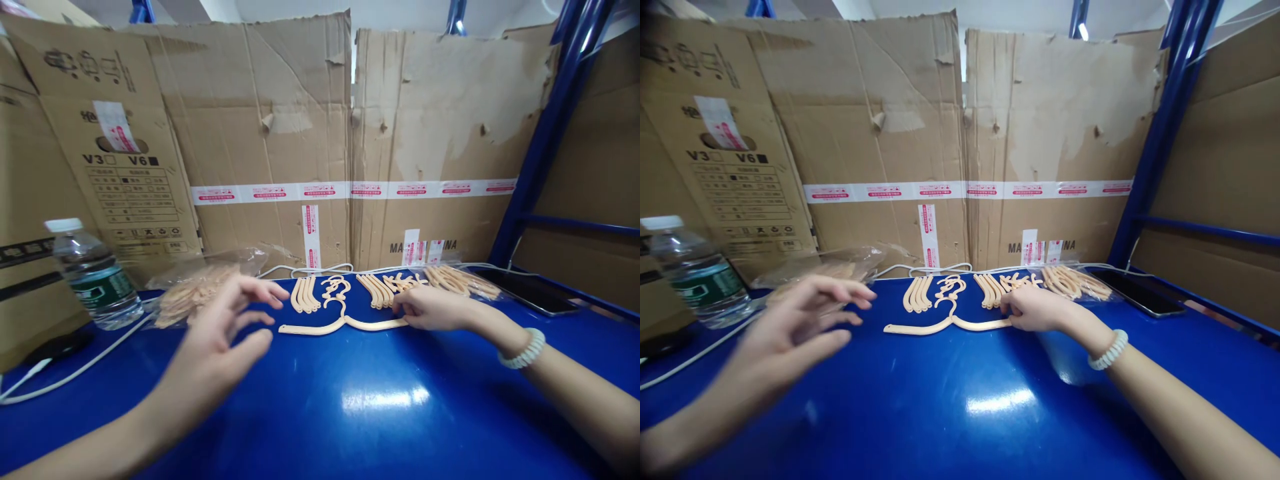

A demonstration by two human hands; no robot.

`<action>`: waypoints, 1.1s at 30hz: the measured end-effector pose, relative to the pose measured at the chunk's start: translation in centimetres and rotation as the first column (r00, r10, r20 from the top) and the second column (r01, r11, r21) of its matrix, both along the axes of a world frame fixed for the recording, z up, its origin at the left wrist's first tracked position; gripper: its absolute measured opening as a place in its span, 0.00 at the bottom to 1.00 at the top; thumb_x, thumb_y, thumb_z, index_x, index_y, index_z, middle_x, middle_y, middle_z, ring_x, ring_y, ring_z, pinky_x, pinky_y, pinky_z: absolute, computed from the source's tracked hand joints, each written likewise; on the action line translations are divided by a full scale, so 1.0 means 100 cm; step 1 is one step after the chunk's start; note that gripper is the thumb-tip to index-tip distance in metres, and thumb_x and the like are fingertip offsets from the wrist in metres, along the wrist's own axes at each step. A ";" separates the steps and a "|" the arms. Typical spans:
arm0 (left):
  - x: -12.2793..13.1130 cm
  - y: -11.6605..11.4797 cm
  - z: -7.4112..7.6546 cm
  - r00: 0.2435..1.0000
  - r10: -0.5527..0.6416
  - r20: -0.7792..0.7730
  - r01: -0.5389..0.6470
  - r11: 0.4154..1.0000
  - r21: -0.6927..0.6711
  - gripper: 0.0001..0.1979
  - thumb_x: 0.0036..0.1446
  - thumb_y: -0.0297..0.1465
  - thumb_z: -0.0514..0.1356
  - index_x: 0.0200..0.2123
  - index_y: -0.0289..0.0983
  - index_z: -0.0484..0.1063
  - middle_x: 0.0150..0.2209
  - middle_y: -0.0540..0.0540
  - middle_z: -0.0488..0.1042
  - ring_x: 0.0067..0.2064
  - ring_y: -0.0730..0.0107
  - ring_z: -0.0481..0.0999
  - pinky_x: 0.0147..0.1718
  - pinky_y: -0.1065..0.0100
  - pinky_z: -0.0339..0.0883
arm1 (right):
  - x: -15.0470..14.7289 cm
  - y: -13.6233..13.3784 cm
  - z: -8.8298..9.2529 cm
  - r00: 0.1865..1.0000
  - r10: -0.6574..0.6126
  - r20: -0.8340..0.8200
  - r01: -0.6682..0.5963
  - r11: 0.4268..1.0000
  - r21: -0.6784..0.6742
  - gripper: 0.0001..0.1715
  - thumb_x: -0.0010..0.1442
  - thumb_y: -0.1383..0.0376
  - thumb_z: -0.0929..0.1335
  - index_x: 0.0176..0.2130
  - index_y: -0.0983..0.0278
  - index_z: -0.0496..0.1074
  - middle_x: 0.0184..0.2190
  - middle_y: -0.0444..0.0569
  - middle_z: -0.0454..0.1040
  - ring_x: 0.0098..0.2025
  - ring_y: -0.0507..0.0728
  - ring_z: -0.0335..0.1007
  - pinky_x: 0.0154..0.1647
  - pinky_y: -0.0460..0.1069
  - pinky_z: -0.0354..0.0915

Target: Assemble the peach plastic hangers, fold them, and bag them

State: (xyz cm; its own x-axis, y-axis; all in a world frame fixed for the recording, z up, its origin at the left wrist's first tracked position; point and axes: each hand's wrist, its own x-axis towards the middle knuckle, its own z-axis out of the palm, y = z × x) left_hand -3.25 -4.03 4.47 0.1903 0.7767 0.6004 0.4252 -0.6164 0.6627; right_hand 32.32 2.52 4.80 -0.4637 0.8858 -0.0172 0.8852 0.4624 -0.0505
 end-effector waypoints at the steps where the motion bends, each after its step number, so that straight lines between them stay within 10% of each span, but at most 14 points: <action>1: 0.009 0.013 -0.001 0.999 -0.037 -0.040 0.036 0.998 -0.043 0.07 0.55 0.29 0.59 0.38 0.41 0.65 0.46 0.43 0.73 0.48 0.60 0.74 0.41 0.60 0.73 | 0.001 0.001 -0.001 1.000 -0.003 0.001 0.003 1.000 0.010 0.17 0.49 0.76 0.65 0.39 0.66 0.76 0.24 0.45 0.74 0.25 0.53 0.66 0.25 0.45 0.54; 14: 0.000 0.141 -0.043 0.956 0.035 -0.290 -0.049 0.998 -0.041 0.09 0.52 0.36 0.59 0.26 0.37 0.71 0.29 0.47 0.78 0.31 0.63 0.77 0.34 0.64 0.70 | 0.005 0.009 -0.007 0.999 0.007 -0.036 -0.003 0.994 0.111 0.12 0.52 0.74 0.65 0.34 0.63 0.76 0.25 0.45 0.76 0.26 0.54 0.69 0.24 0.45 0.55; 33: 0.006 0.138 -0.056 0.868 -0.102 -0.487 0.232 0.949 0.214 0.11 0.59 0.23 0.54 0.38 0.40 0.75 0.39 0.46 0.79 0.45 0.61 0.73 0.47 0.59 0.66 | -0.019 0.027 -0.023 0.951 0.083 -0.297 0.027 0.937 0.349 0.12 0.56 0.73 0.63 0.37 0.65 0.74 0.34 0.49 0.77 0.38 0.57 0.72 0.40 0.49 0.64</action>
